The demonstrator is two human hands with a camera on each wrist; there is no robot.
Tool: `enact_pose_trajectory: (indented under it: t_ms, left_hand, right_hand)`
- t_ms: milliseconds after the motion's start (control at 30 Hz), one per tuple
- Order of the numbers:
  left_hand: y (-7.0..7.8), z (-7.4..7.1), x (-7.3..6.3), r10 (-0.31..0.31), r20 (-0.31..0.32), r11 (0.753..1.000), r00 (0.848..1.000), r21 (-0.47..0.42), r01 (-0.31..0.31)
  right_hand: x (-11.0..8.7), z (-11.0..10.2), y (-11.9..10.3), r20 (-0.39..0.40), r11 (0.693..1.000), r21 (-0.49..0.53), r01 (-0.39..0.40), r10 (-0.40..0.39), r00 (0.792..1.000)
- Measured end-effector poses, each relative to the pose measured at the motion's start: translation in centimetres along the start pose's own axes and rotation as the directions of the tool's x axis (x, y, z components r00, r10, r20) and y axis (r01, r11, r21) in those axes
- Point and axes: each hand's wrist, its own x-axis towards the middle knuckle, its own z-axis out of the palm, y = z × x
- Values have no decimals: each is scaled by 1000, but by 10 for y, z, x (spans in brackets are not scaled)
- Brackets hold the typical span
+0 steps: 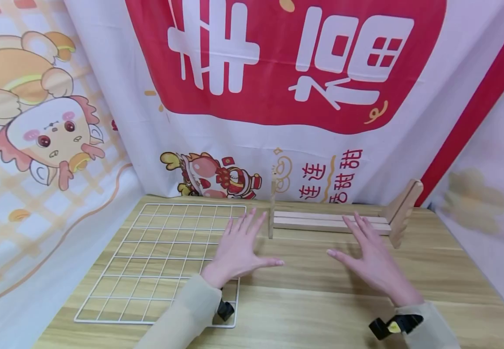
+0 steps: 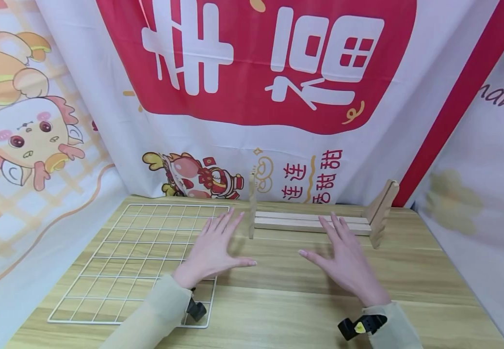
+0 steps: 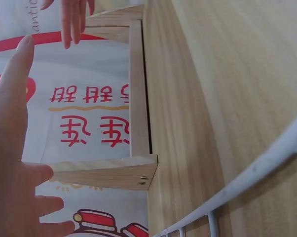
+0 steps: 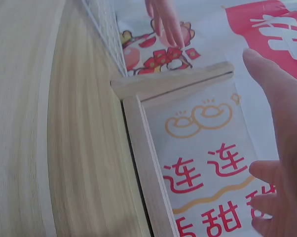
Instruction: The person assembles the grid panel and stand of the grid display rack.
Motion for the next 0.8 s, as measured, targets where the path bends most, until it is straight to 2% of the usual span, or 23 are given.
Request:
enact_pose_trajectory:
  t_ms: [100, 167, 267, 400, 600, 733, 800]
  left_hand:
    - [-4, -4, -1, -18, -27, 991, 999, -134, 14]
    - [-8, -7, -2, -31, -44, 972, 999, -234, 20]
    - [-15, -12, -5, -67, -59, 928, 996, -371, 40]
    - [-24, -16, -8, -145, -72, 866, 987, -492, 92]
    - [-39, -28, -11, -236, -78, 803, 969, -578, 149]
    - [-55, -34, -15, -286, -80, 782, 955, -595, 185]
    - [-65, -37, -17, -310, -82, 783, 947, -587, 205]
  right_hand:
    - [2, 0, -4, -2, 998, 61, 8, -8, 1000]
    - [3, -1, -7, -13, 995, 94, 9, -8, 1000]
    - [6, -2, -12, -33, 990, 143, 8, -3, 999]
    - [9, -3, -18, -47, 983, 182, 3, 6, 999]
    - [13, -1, -25, -74, 971, 238, 36, -19, 997]
    - [16, 2, -30, -99, 960, 272, 70, -44, 994]
    - [18, 4, -33, -98, 956, 286, 71, -45, 994]
